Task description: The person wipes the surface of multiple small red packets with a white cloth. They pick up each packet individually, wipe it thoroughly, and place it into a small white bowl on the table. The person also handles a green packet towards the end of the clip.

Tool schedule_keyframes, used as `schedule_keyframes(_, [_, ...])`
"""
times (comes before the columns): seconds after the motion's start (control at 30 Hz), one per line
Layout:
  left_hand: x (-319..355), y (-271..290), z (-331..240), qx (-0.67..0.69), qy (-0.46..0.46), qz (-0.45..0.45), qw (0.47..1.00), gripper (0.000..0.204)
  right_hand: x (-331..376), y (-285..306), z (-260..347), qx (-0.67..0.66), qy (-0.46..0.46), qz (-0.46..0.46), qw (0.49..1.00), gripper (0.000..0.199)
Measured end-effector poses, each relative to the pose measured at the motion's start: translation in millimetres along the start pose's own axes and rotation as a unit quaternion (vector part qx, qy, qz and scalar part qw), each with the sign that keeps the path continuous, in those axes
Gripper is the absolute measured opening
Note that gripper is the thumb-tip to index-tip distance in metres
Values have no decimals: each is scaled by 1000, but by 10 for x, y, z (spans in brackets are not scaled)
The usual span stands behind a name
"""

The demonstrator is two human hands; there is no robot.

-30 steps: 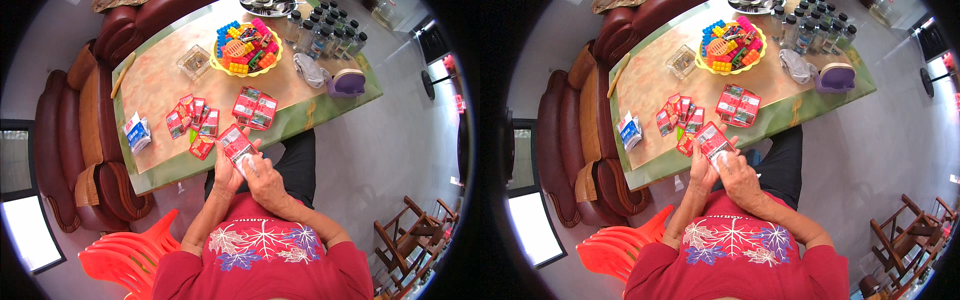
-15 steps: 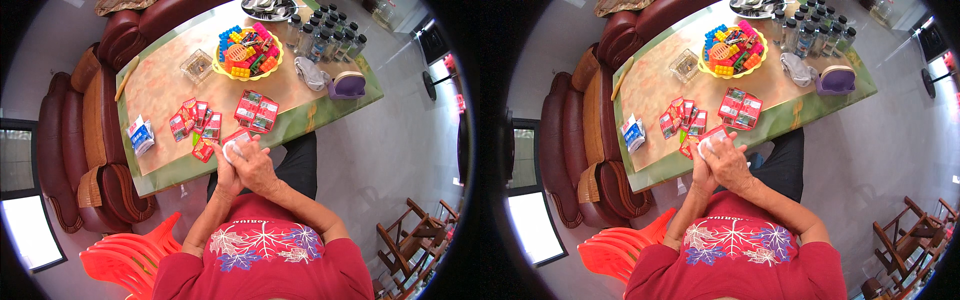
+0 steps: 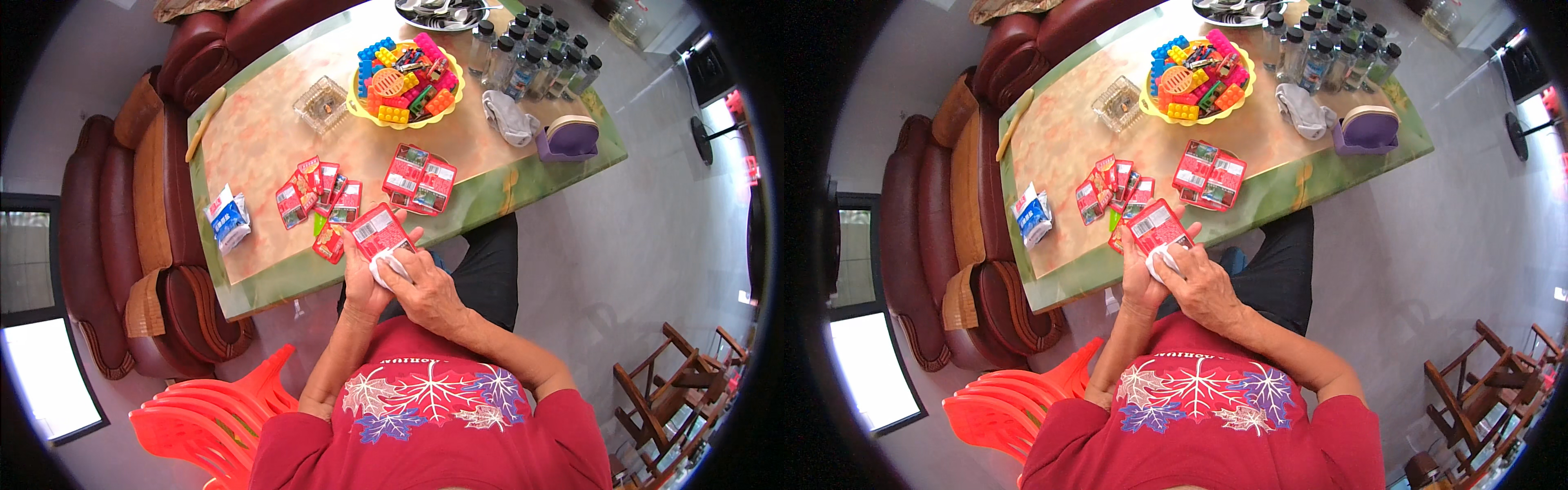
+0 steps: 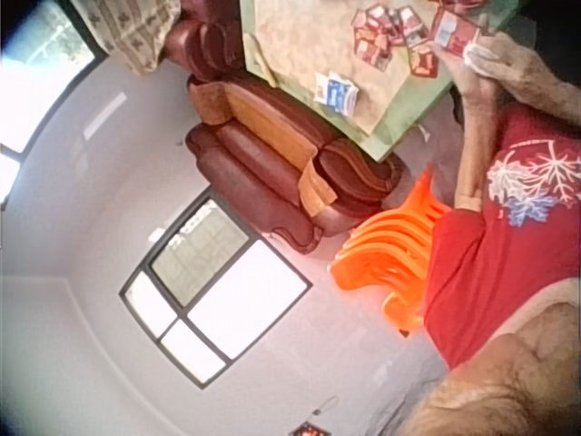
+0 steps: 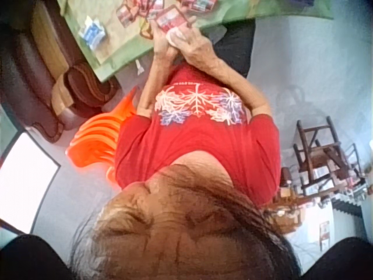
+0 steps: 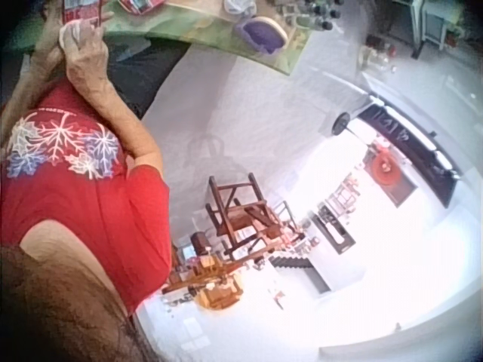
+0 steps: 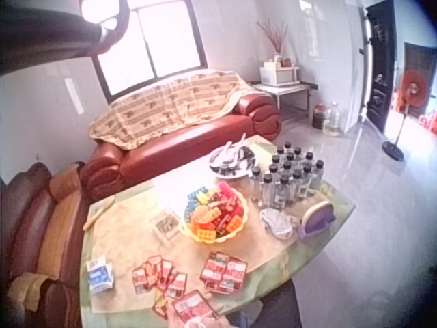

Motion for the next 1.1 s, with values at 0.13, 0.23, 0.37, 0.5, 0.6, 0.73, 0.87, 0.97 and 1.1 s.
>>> schedule_keyframes(0.13, [-6, 15, 52, -2, 14, -10, 1000, 64, 22, 49, -121, 22, -32, -19, 999, 46])
schedule_keyframes(0.23, [21, 97, 166, -19, 16, -47, 999, 52, -171, 99, -332, 110, -88, -50, 989, 40])
schedule_keyframes(0.37, [34, 27, 193, 13, 23, -61, 998, 53, -339, 83, -379, 143, -108, -80, 980, 34])
schedule_keyframes(0.5, [-22, 186, 81, 12, 23, -43, 999, 56, -213, -56, -129, 50, -28, 1, 998, 35])
schedule_keyframes(0.6, [-22, 386, 60, -11, 9, -94, 995, 45, -53, -16, -66, -13, -10, 48, 999, 34])
schedule_keyframes(0.73, [-41, 510, 15, -56, -63, -171, 982, 23, 56, 247, -425, -59, -79, -31, 995, 29])
schedule_keyframes(0.87, [-8, 190, 35, -116, -70, -131, 982, 22, 94, 324, -944, -352, -335, -107, 867, 28])
schedule_keyframes(0.97, [-27, 33, 125, -161, -81, -101, 978, 24, -14, 82, -802, -558, -332, -37, 760, 30])
schedule_keyframes(1.1, [67, 102, 13, -405, -153, -220, 874, 31, -131, 96, -637, -422, -259, -117, 861, 33])
Point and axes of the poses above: each hand's wrist, its own x-axis away from the middle knuckle, its own y-axis out of the back of the hand, z = x × y, the point moved 5 cm from there along -x, towards the middle knuckle, and after that the axes turned 4 degrees about -x, right-handed, at the moved point
